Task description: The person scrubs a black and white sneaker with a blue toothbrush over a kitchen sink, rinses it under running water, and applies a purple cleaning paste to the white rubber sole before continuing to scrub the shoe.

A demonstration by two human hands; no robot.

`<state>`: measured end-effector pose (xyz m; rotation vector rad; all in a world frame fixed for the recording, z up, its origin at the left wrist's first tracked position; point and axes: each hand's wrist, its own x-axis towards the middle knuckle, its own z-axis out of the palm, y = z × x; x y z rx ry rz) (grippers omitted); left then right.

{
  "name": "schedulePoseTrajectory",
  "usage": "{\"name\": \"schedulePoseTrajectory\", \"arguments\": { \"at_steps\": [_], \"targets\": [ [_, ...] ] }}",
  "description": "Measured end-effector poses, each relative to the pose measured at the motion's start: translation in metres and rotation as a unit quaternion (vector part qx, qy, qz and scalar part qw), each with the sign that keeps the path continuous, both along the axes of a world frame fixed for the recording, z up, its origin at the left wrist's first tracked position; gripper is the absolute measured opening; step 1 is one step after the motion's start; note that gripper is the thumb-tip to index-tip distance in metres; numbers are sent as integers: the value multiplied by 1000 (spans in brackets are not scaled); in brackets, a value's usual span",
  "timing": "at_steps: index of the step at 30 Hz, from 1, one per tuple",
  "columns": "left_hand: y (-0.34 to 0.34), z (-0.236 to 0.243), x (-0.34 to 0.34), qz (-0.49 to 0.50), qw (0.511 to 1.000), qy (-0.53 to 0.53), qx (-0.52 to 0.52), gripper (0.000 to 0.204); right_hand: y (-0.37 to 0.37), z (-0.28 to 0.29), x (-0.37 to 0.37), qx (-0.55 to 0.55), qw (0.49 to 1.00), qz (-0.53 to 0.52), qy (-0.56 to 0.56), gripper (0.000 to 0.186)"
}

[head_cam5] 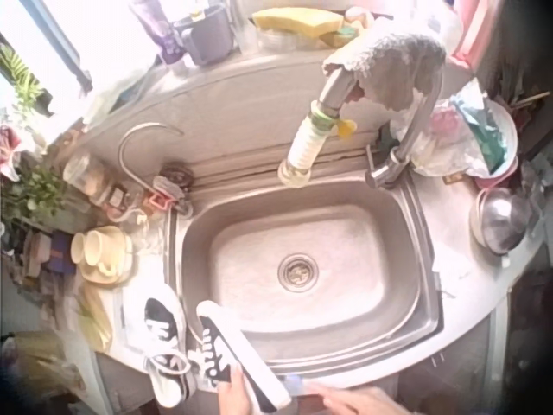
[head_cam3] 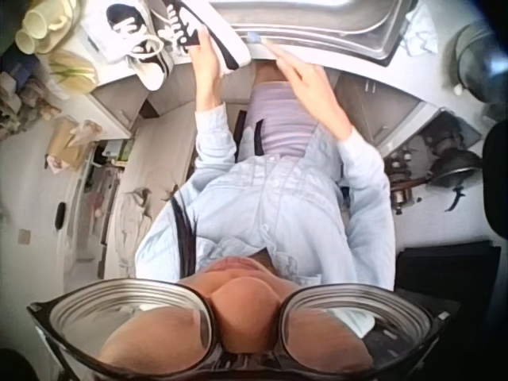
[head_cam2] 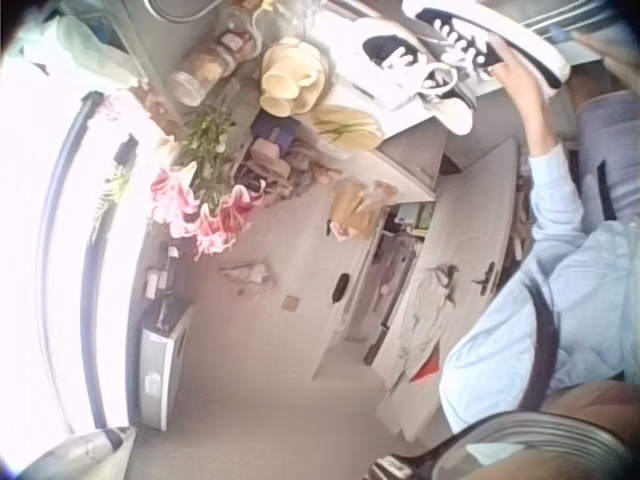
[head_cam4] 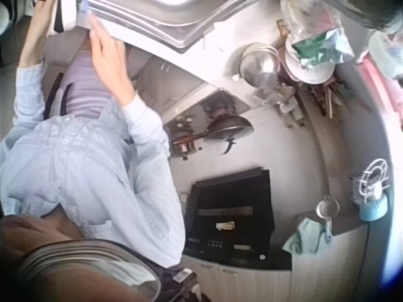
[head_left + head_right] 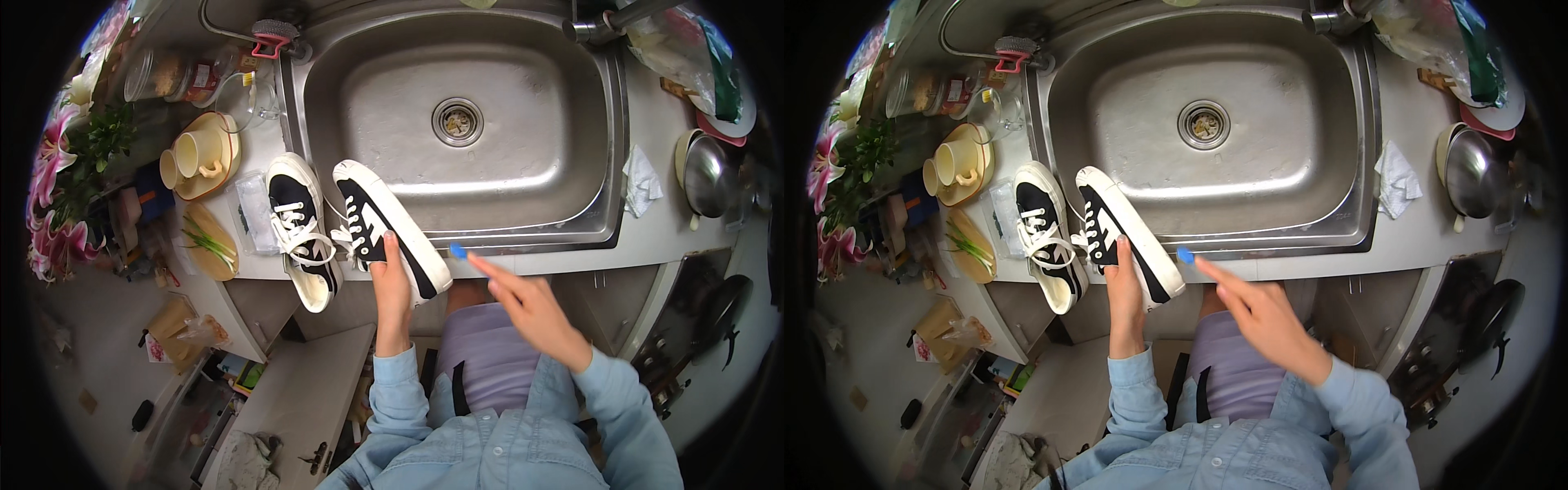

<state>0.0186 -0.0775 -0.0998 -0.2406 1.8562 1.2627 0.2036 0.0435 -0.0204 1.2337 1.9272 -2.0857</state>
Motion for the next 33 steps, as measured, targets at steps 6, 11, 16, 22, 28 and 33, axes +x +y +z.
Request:
{"name": "schedulePoseTrajectory", "arguments": {
  "at_steps": [6, 11, 16, 22, 28, 33],
  "targets": [
    [-5, 12, -9, -11, 999, -47, 25, 54, 98, -102, -39, 235, 959, 111, -115, 33],
    [0, 13, -10, -13, 997, -70, 41, 55, 152, -192, -73, 304, 949, 53, 61, 20],
    [2, 10, -7, 10, 997, -60, 46, 53, 170, -222, -115, 326, 944, 40, 16, 20],
    [7, 3, -7, 22, 997, -51, 52, 53, 189, -227, -90, 238, 949, 204, 32, 19],
    [11, -5, -8, 35, 996, -65, 57, 47, 193, -239, -20, 227, 933, 280, -27, 22],
    [14, -6, -11, 28, 994, -77, 66, 45, 189, -233, -4, 172, 914, 356, -90, 22]
  ]
}}
